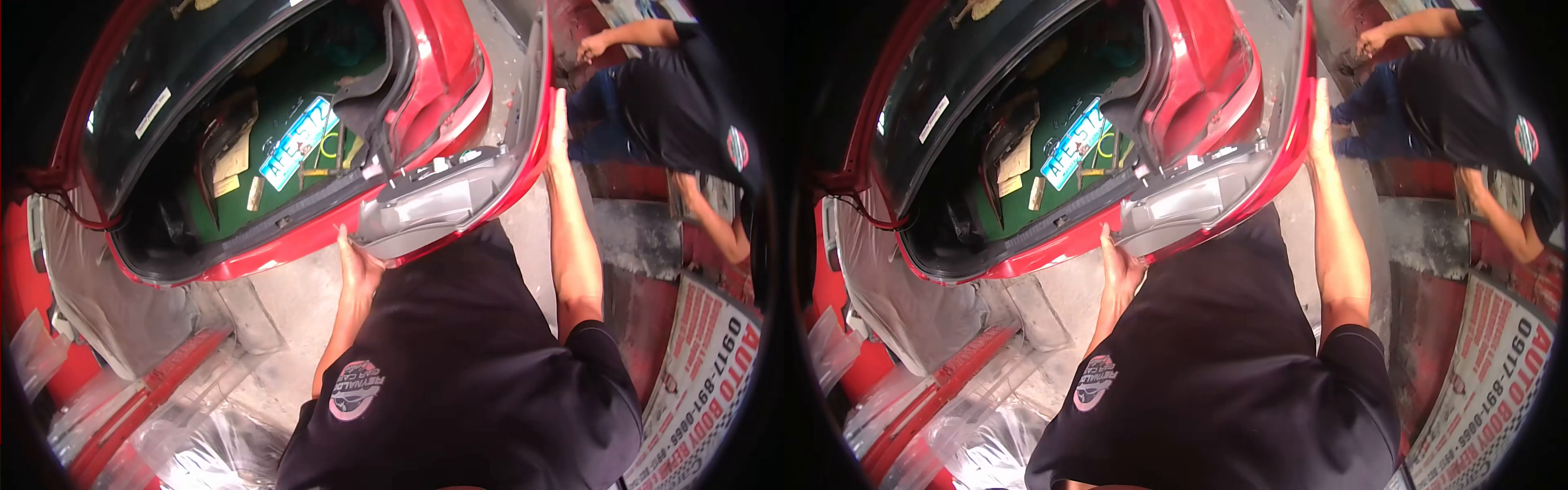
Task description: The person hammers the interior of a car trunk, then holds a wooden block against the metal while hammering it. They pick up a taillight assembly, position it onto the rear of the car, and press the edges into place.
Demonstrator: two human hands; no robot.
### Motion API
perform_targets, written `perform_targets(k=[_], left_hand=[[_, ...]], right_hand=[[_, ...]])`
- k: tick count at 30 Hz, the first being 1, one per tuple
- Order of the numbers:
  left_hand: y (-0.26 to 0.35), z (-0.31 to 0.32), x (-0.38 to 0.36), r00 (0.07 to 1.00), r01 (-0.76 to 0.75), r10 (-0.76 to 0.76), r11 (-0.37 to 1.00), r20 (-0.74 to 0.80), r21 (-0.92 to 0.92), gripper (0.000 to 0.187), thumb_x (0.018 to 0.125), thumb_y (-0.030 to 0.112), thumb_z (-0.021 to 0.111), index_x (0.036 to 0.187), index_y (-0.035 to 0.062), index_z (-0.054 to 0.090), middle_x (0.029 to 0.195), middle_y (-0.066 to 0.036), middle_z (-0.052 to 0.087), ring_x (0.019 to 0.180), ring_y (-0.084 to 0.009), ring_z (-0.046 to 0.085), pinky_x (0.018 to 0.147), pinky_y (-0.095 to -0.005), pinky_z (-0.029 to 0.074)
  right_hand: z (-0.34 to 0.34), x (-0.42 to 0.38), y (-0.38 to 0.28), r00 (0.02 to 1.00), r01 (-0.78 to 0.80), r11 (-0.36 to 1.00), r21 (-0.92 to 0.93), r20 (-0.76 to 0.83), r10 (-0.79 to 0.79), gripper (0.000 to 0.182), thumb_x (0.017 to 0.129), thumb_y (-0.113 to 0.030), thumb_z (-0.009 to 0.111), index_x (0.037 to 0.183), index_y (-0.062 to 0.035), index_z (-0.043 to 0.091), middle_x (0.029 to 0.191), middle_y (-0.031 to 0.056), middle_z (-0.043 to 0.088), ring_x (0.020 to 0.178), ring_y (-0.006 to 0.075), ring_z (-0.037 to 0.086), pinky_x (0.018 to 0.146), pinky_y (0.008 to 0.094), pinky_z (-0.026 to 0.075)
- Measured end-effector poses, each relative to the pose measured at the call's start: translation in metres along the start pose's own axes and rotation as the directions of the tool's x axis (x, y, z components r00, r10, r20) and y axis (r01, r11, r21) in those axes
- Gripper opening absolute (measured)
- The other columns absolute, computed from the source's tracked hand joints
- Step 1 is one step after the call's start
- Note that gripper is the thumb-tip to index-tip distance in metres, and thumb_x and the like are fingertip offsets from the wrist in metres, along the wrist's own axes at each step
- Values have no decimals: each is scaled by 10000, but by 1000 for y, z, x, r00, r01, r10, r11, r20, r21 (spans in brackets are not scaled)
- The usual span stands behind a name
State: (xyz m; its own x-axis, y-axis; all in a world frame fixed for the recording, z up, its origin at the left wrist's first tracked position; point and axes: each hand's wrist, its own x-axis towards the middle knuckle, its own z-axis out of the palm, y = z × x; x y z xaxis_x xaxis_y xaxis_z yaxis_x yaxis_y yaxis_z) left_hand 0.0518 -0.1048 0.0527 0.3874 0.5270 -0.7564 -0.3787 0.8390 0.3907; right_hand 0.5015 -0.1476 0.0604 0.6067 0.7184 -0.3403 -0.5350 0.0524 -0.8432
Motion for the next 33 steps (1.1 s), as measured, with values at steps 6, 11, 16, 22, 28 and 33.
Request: perform_targets(k=[6,11,16,22,28,33], left_hand=[[-69,57,35,981,-91,71,990,-179,-106,759,1029,731,421,1449,110,538,1385,-134,647,1223,-326,662,937,-541,595],[-117,90,60,950,-171,126,975,-285,-139,796,1040,755,299,1541,159,463,1497,-120,573,1349,-327,577,1036,-567,539],[-139,102,75,947,-170,126,977,-295,-127,863,1003,824,237,1531,186,479,1479,-65,593,1331,-307,582,1025,-541,528],[-136,139,86,950,-168,123,976,-287,-136,995,976,866,172,1526,96,477,1460,-88,614,1322,-304,588,1005,-500,536],[-143,134,97,958,-212,155,949,-241,-232,912,994,840,214,1564,162,432,1427,-140,625,1203,-358,682,890,-492,629],[-142,137,100,960,-193,124,943,-251,-271,942,974,863,249,1579,157,399,1439,-208,584,1242,-413,649,939,-536,607]], right_hand=[[-9,80,-25,982,-138,989,45,133,131,846,1028,-726,466,1584,-89,437,1482,74,554,1264,194,574,1103,385,474],[-8,129,-35,976,-84,993,-81,196,99,742,1057,-691,442,1439,-69,579,1292,69,653,1147,180,631,1002,359,530],[-2,177,-33,945,-133,986,-100,288,157,792,1048,-702,445,1466,-37,546,1300,104,663,1164,196,638,1026,373,537],[-2,217,-38,884,-250,951,-182,358,300,805,1043,-705,449,1481,-36,536,1338,120,658,1180,216,649,1007,380,563],[10,208,-58,896,-180,969,-168,379,232,763,1072,-662,424,1533,-56,474,1386,101,636,1219,237,639,1060,402,545],[24,192,-81,913,-91,974,-205,373,164,787,1080,-650,410,1578,-40,413,1515,130,552,1322,263,587,1117,419,505]])
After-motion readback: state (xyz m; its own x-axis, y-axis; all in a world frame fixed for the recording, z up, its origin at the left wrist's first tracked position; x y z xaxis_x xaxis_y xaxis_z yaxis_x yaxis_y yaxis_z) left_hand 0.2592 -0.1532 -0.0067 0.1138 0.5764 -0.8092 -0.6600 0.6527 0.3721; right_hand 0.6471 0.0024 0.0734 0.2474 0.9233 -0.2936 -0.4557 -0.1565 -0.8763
